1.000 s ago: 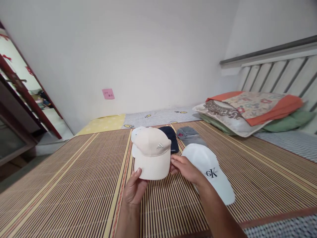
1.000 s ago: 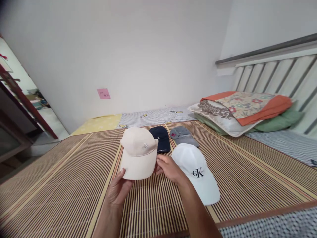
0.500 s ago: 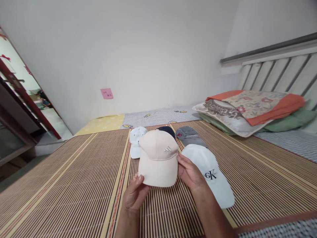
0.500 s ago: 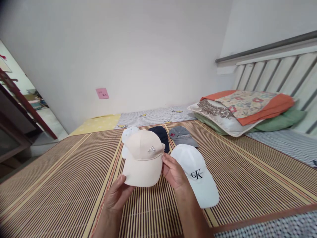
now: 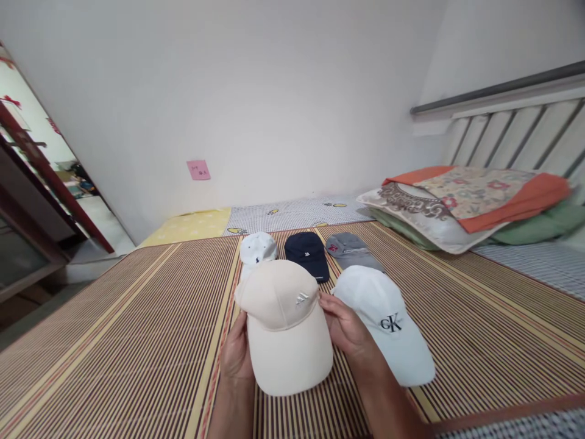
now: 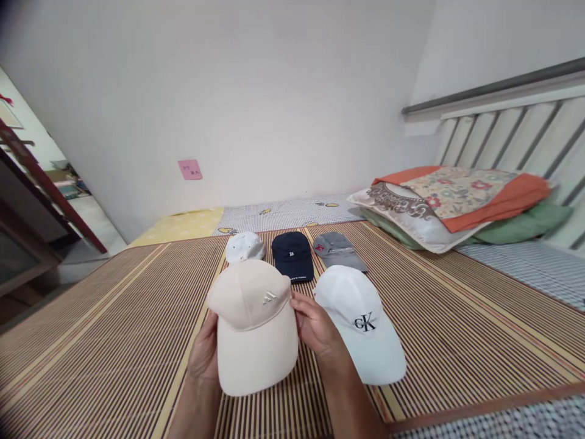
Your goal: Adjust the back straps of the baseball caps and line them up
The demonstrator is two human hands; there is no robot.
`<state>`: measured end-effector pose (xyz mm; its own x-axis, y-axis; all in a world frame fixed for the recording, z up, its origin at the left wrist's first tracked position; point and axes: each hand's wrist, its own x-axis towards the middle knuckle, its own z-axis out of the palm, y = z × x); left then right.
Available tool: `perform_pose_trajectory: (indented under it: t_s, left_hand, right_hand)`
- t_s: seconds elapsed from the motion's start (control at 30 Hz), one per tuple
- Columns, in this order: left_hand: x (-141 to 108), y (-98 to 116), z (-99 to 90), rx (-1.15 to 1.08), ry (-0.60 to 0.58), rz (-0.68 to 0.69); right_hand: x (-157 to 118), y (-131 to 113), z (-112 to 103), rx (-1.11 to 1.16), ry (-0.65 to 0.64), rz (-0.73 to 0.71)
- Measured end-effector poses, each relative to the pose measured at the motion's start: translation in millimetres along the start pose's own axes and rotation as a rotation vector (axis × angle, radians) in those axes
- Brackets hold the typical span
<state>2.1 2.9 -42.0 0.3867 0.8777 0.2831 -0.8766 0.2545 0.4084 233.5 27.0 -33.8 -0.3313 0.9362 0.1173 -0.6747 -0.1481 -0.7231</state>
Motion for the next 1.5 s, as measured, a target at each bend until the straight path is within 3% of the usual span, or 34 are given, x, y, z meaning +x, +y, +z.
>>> perform_pose_trajectory:
  t_s: [0.2, 0.43, 0.57, 0.8, 1.2, 1.27, 1.4, 1.5]
  left_hand:
    - [0, 4, -8.0, 0.054, 0.037, -0.019]
    - [4, 1, 5.2, 0.075, 0.055, -0.021]
    - [4, -1, 7.6, 0.079, 0.072, -0.030]
    - [3, 3, 2.5, 0.067, -0.003, -0.184]
    - [4, 6, -2.3, -0.019, -0.182, -0.177]
    - [3, 8, -3.0, 0.013, -0.114, -0.144]
    - [-2, 15, -6.5, 0.090, 0.193, -0.055]
    - [-4, 20, -10.6, 0.112, 0.328, 0.026]
  right_hand:
    - [3, 4, 1, -0.004, 0.013, -0.002]
    - [1, 4, 7, 0.002, -0.018, -0.035]
    - [1, 9, 2, 0.009, 0.047, -0.084]
    - [3, 10, -2, -0.009, 0.081, -0.084]
    - [1, 5, 4, -0.021, 0.046, -0.047]
    - [0, 3, 4, -0.039, 0.037, -0.028]
    - [-2, 0, 2, -0.069, 0.021, 0.018]
    - [-2, 1, -1, -0.084, 0.029, 0.017]
